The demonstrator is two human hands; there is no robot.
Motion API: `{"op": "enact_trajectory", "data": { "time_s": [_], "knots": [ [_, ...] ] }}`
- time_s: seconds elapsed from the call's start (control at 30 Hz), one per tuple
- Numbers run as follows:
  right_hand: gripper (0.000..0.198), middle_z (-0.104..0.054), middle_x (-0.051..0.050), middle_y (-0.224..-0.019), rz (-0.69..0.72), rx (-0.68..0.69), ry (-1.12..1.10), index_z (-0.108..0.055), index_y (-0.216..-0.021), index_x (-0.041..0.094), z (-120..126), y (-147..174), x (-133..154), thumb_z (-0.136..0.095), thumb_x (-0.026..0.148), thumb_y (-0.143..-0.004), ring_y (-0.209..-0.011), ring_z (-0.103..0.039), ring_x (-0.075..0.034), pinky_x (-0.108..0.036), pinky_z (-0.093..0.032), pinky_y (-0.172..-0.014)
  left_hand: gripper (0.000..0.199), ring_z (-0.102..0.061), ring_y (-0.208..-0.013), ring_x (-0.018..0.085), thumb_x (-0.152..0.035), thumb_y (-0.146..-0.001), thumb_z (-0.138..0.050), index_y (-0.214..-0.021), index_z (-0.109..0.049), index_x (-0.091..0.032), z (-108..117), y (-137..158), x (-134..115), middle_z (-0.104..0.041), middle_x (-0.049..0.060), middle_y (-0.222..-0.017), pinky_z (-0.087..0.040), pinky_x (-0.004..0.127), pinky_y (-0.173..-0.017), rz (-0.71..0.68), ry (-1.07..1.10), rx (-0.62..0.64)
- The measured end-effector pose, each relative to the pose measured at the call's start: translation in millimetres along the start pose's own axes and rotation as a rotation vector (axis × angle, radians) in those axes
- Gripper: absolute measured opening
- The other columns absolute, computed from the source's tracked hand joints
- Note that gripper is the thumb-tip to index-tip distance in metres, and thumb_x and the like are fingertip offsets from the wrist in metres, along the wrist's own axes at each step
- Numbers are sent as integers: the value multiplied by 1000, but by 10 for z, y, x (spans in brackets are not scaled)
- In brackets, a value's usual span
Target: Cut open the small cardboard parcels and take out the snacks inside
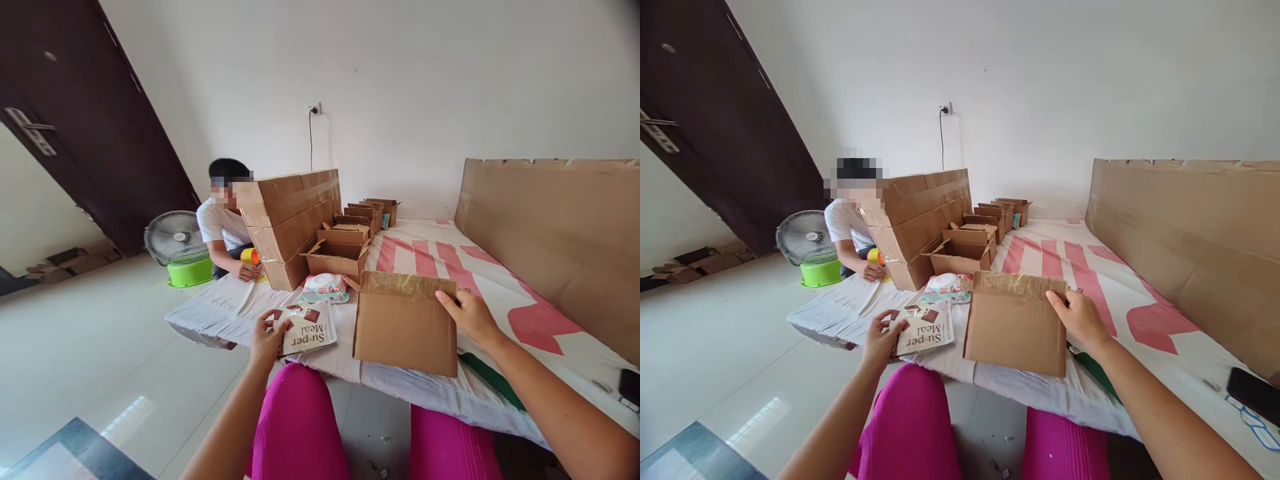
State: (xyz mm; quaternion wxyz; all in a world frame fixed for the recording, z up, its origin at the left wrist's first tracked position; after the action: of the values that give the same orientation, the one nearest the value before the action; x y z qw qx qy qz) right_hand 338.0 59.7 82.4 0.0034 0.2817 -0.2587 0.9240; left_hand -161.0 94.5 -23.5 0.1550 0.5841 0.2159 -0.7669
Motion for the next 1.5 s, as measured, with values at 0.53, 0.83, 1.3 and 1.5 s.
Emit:
{"op": "enact_trajectory", "data": {
  "time_s": [0.53, 0.83, 1.3, 1.5],
  "knots": [
    [58, -45, -1, -47, -5, 26, 15, -28, -52, 27, -21, -5, 40, -34, 78, -80, -48, -42, -15, -30, -30, -49, 37, -57, -112, 25, -27, -82, -57, -119, -55, -23, -893, 664, -1295, -62, 8, -118, -45, 37, -92, -570, 55, 221],
    [38, -63, -8, -87, -20, -149, 48, -52, -91, 22, 131, 26, 117, -51, 59, -84, -65, -56, -19, -33, -45, -57, 49, -54, -74, 15, -15, -73, -60, -121, -57, -21, -1514, 695, -1891, -59, -2, -75, -39, 27, -72, -482, 165, 578],
    [15, -63, -9, -90, 599, -202, 162, -60, -83, 20, -462, 63, 1420, -48, 23, -92, -88, -53, -25, -40, -42, -78, 19, -59, -63, 15, -22, -69, -69, -87, -63, -17, -1874, 666, -1671, -65, 1, -68, -42, 25, -59, -317, 197, 656],
    [16, -61, -8, -83, 585, -234, 137, -53, -76, 21, -295, -53, 1344, -44, 17, -90, -80, -54, -22, -33, -43, -73, 13, -59, -66, 15, -19, -68, -68, -81, -67, -18, -1784, 748, -1753, -67, 1, -71, -40, 25, -60, -361, 122, 648]
  ]
}}
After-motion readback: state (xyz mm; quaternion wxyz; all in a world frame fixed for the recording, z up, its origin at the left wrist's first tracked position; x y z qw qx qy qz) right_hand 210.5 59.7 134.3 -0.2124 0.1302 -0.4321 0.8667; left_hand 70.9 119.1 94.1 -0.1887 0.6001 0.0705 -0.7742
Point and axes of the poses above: each hand's wrist, its own y-axis away from the middle knuckle, its own z-axis out of the back of the hand, x = y × z, the point moved 7 cm from there along -y, towards the middle knuckle
